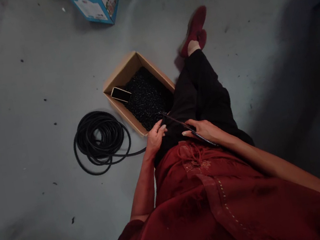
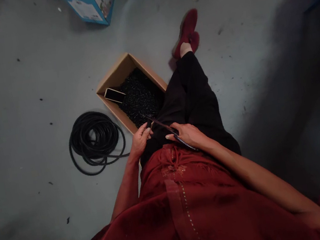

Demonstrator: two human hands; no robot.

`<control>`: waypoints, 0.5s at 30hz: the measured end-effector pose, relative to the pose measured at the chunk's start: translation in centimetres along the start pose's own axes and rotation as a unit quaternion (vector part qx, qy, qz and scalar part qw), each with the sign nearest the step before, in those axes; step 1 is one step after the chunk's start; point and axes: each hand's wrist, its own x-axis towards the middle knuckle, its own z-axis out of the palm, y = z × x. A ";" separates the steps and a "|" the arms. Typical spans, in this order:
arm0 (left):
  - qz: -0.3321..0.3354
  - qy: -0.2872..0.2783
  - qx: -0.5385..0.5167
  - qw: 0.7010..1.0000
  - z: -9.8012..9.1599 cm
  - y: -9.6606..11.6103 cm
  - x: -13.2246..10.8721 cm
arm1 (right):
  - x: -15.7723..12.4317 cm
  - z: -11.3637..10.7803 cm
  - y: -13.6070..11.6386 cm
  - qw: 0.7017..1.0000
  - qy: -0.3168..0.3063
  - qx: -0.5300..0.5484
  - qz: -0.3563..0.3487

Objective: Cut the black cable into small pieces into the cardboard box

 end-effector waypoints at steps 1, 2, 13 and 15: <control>0.000 0.000 0.010 1.000 -0.1 0.0 0.0 | 0.0 0.0 0.0 1.000 -0.005 0.002 0.000; -0.001 -0.001 0.022 1.000 -0.1 0.1 0.0 | 0.1 0.0 0.1 1.000 -0.010 0.004 -0.001; 0.030 -0.003 0.138 0.990 -0.7 0.3 0.0 | 0.2 0.2 -0.5 1.000 0.005 0.006 -0.021; 0.027 0.000 0.135 0.990 -0.8 -0.3 0.4 | 0.5 0.1 -0.7 0.999 0.003 -0.004 -0.032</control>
